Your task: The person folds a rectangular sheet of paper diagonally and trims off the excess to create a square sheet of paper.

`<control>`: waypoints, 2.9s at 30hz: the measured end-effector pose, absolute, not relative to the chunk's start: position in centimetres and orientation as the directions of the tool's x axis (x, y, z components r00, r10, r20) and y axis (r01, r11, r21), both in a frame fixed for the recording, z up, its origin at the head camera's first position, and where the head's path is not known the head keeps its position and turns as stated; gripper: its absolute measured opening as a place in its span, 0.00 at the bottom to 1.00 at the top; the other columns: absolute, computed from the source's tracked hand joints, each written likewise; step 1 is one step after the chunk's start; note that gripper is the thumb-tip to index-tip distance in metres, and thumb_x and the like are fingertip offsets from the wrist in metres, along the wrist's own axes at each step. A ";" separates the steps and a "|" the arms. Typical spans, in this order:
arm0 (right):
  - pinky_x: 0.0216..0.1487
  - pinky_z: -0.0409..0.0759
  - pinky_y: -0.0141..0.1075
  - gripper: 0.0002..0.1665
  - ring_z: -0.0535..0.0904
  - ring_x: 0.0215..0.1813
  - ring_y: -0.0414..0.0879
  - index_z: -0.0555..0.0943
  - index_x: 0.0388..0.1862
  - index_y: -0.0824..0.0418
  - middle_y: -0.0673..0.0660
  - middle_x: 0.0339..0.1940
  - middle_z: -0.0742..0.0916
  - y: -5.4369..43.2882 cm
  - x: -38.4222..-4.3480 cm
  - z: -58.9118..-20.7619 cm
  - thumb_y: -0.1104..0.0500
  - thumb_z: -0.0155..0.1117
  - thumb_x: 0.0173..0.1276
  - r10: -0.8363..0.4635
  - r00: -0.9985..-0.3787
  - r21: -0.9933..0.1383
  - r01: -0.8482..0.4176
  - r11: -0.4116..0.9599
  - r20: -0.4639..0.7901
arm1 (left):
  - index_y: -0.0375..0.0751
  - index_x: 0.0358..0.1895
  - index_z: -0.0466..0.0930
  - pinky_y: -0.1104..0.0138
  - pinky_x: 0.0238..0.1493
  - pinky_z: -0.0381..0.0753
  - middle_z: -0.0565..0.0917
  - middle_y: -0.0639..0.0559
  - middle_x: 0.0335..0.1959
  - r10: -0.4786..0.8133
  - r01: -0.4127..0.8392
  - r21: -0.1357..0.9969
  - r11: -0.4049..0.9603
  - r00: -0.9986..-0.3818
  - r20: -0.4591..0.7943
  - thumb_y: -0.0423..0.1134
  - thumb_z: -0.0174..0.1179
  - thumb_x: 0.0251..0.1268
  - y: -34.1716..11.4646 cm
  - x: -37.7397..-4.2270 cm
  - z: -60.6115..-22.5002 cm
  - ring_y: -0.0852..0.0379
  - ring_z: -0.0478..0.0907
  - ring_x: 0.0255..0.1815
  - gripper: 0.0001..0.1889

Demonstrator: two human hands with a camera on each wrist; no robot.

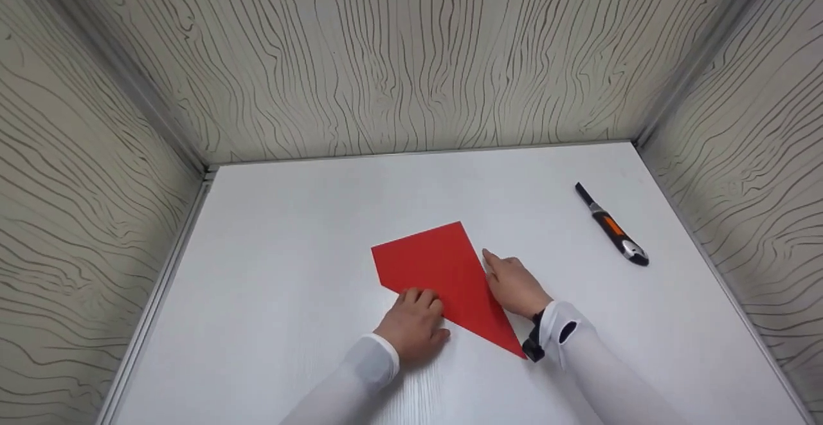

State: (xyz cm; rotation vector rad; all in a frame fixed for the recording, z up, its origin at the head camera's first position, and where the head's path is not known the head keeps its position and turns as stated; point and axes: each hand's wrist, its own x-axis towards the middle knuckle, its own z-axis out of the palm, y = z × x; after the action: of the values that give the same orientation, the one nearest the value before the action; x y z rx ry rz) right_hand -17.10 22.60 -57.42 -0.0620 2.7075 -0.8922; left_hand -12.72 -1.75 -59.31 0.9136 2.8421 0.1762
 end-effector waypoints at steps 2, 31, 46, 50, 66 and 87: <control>0.59 0.81 0.49 0.35 0.75 0.61 0.56 0.60 0.82 0.60 0.66 0.64 0.77 22.0 -17.4 -57.5 0.57 0.53 0.80 -0.122 -0.956 -0.596 0.064 0.800 -0.265 | 0.51 0.61 0.75 0.56 0.69 0.71 0.74 0.55 0.62 0.585 0.568 0.156 0.808 -0.804 -0.104 0.60 0.67 0.63 -1.9 -12.7 -59.5 0.52 0.70 0.63 0.28; 0.58 0.80 0.47 0.34 0.81 0.53 0.56 0.65 0.78 0.62 0.64 0.56 0.81 20.2 -19.5 -58.1 0.63 0.60 0.74 0.061 -0.927 -0.897 0.372 0.238 -0.369 | 0.52 0.61 0.73 0.58 0.71 0.68 0.73 0.57 0.64 0.608 0.587 0.184 0.788 -0.789 -0.087 0.61 0.65 0.64 -2.8 -12.8 -60.5 0.54 0.68 0.64 0.28; 0.50 0.81 0.39 0.26 0.79 0.50 0.55 0.71 0.71 0.62 0.62 0.48 0.80 21.0 -18.4 -56.4 0.63 0.60 0.76 0.051 -0.973 -0.953 0.229 0.200 -0.223 | 0.49 0.65 0.77 0.53 0.64 0.77 0.79 0.53 0.58 0.208 0.076 0.631 0.772 -0.968 -0.137 0.52 0.68 0.66 -6.1 -14.8 -59.5 0.51 0.75 0.60 0.27; 0.54 0.82 0.40 0.27 0.79 0.53 0.56 0.70 0.72 0.62 0.63 0.51 0.81 21.3 -18.3 -55.1 0.62 0.61 0.77 0.038 -0.976 -0.968 0.219 0.121 -0.216 | 0.40 0.73 0.66 0.53 0.59 0.81 0.80 0.45 0.59 0.132 -0.238 0.888 0.393 -0.942 -0.310 0.52 0.65 0.70 -6.2 -15.8 -58.4 0.48 0.80 0.55 0.34; 0.60 0.81 0.41 0.30 0.80 0.56 0.56 0.68 0.72 0.63 0.65 0.54 0.83 22.4 -17.5 -52.9 0.60 0.64 0.76 -0.054 -0.984 -0.986 0.168 0.010 -0.169 | 0.41 0.64 0.77 0.53 0.64 0.77 0.85 0.46 0.57 0.165 -0.395 0.887 -0.240 -0.917 -0.363 0.56 0.67 0.68 -6.3 -16.9 -56.0 0.45 0.83 0.55 0.30; 0.56 0.78 0.43 0.21 0.79 0.52 0.55 0.81 0.56 0.67 0.60 0.51 0.86 23.5 -17.6 -52.3 0.51 0.66 0.75 -0.045 -0.987 -0.986 0.152 0.062 -0.155 | 0.40 0.59 0.79 0.58 0.58 0.82 0.86 0.44 0.54 0.133 -0.328 0.914 -0.238 -0.943 -0.304 0.57 0.66 0.68 -6.6 -16.9 -54.6 0.44 0.83 0.54 0.28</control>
State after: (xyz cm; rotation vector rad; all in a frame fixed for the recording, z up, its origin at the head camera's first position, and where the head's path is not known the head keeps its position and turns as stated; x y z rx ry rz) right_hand -17.64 23.55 -52.30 0.1113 2.1795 -2.0545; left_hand -16.85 -6.63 -54.60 -0.2339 1.7250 2.2511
